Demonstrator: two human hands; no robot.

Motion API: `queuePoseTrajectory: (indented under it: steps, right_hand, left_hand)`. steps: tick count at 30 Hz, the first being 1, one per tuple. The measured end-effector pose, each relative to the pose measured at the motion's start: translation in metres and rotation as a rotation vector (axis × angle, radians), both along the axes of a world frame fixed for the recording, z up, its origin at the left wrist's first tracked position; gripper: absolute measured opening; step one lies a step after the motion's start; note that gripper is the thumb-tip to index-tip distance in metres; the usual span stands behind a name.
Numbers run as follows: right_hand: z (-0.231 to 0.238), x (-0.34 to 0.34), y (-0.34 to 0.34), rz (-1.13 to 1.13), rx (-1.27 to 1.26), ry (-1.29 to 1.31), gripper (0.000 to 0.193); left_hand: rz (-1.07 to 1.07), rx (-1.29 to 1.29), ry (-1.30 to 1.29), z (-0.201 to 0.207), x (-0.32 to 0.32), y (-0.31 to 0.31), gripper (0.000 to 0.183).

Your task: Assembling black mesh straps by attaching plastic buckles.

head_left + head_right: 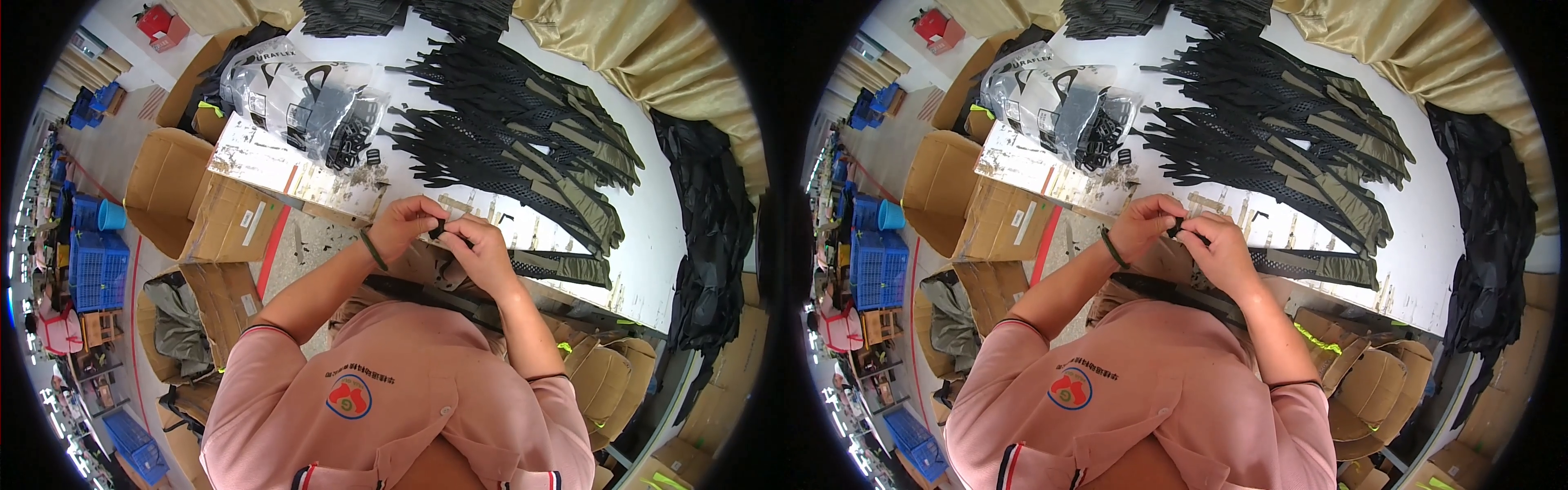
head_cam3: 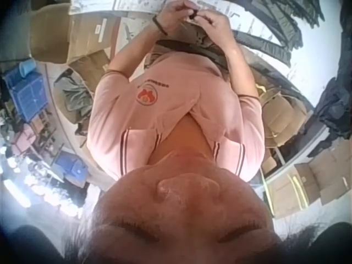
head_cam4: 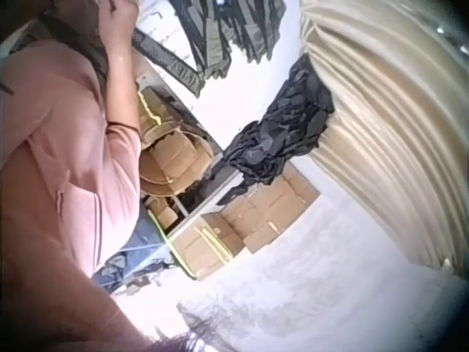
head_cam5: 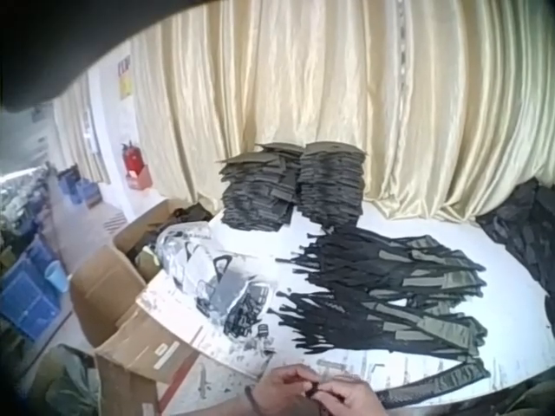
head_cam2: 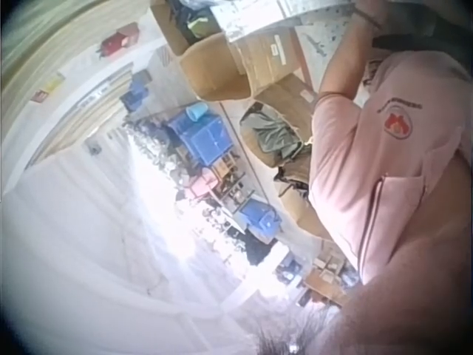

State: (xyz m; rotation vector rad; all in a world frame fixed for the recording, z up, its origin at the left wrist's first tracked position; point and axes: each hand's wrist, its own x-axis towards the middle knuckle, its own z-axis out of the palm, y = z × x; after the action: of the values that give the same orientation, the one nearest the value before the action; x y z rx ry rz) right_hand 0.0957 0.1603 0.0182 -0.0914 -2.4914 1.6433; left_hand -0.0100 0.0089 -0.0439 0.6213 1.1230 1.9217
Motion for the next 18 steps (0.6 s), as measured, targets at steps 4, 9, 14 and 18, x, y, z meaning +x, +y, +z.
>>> queuePoseTrajectory:
  steps: [4,9,14,18]
  right_hand:
    - [-0.005,0.001,-0.002,0.010,0.054,0.016,0.008]
    - [-0.013,0.000,-0.001,-0.067,-0.381,-0.246,0.006]
    - [-0.007,-0.002,-0.006,-0.219,-0.499,-0.120,0.006]
    - [-0.003,0.002,-0.004,-0.171,-0.368,-0.068,0.007]
  left_hand:
    - [0.038,0.006,0.033,0.001,0.003,0.001,0.018]
    - [0.068,-0.026,0.224,0.004,0.003,0.002,0.018]
    - [0.118,-0.056,-0.024,0.010,0.008,0.006,0.019]
    - [0.089,0.150,-0.168,0.005,0.010,0.010,0.018]
